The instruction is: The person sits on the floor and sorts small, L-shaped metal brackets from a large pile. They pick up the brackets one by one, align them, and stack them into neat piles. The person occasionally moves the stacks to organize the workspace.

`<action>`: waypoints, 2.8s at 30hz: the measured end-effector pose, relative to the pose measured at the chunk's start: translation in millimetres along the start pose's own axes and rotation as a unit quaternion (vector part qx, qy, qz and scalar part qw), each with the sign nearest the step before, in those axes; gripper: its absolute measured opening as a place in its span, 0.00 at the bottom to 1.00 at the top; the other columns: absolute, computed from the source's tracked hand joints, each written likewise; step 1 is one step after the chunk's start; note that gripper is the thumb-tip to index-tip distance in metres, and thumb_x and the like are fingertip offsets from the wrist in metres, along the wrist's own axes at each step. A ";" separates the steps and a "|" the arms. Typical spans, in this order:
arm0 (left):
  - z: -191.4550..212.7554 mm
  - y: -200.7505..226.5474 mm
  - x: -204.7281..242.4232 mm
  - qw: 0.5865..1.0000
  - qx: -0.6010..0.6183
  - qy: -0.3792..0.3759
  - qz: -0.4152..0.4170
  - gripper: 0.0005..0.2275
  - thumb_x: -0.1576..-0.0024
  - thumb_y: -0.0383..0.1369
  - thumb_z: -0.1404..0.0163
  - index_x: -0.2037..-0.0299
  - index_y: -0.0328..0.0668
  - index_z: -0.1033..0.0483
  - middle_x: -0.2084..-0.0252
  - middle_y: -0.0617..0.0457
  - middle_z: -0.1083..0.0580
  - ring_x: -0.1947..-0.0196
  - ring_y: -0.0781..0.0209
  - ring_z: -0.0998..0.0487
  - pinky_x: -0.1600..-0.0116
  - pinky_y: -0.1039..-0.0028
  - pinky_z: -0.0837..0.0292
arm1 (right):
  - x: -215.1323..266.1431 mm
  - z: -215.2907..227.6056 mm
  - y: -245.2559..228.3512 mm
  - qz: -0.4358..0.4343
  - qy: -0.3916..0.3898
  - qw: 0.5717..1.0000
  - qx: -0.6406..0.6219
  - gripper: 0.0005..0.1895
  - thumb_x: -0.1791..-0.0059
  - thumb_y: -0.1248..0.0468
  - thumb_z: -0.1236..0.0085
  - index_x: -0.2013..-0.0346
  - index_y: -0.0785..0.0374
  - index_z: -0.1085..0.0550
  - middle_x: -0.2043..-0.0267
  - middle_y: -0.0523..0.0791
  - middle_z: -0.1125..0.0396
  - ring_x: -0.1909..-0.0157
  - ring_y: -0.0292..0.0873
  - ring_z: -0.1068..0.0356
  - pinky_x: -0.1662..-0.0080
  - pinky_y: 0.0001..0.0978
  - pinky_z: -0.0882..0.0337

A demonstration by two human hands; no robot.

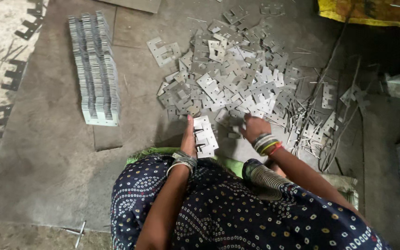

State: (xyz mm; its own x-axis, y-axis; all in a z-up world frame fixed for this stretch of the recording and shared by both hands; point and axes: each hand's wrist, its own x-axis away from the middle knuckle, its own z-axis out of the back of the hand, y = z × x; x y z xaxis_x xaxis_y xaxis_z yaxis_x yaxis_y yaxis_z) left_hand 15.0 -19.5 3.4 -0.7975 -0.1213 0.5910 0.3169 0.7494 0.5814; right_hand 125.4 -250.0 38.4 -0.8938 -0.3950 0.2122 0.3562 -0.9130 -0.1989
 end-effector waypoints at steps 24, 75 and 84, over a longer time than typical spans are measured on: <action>6.2 -6.6 -10.8 0.999 0.021 -0.043 0.002 0.33 0.44 0.64 0.56 0.54 0.38 0.23 0.63 0.48 0.20 0.69 0.56 0.18 0.62 0.64 0.19 | 6.7 50.4 -6.2 -0.051 -0.137 0.837 -0.527 0.14 0.54 0.65 0.33 0.55 0.64 0.22 0.62 0.43 0.25 0.62 0.38 0.26 0.59 0.33 0.21; 20.3 -17.0 -28.3 0.987 0.118 -0.109 0.024 0.35 0.40 0.67 0.55 0.47 0.38 0.24 0.62 0.51 0.21 0.68 0.55 0.21 0.63 0.64 0.22 | 14.5 13.0 0.1 0.360 0.197 0.912 -0.009 0.24 0.59 0.68 0.49 0.48 0.68 0.28 0.48 0.56 0.30 0.47 0.57 0.30 0.44 0.52 0.29; 30.5 -25.5 -30.5 0.993 0.055 -0.039 0.093 0.32 0.43 0.53 0.47 0.36 0.35 0.28 0.38 0.44 0.29 0.44 0.50 0.28 0.38 0.60 0.34 | -74.1 31.8 106.5 0.115 0.107 0.980 0.125 0.32 0.59 0.72 0.47 0.39 0.57 0.30 0.35 0.47 0.36 0.30 0.53 0.42 0.32 0.53 0.44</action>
State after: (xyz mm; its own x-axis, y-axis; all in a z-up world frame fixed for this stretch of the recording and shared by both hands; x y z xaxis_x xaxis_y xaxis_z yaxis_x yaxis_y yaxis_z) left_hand 15.6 -15.0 -46.5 -0.7688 0.0729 0.6353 0.4079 0.8210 0.3994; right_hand 238.2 -321.2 31.9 -0.8087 -0.5878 -0.0209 0.5872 -0.8089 0.0291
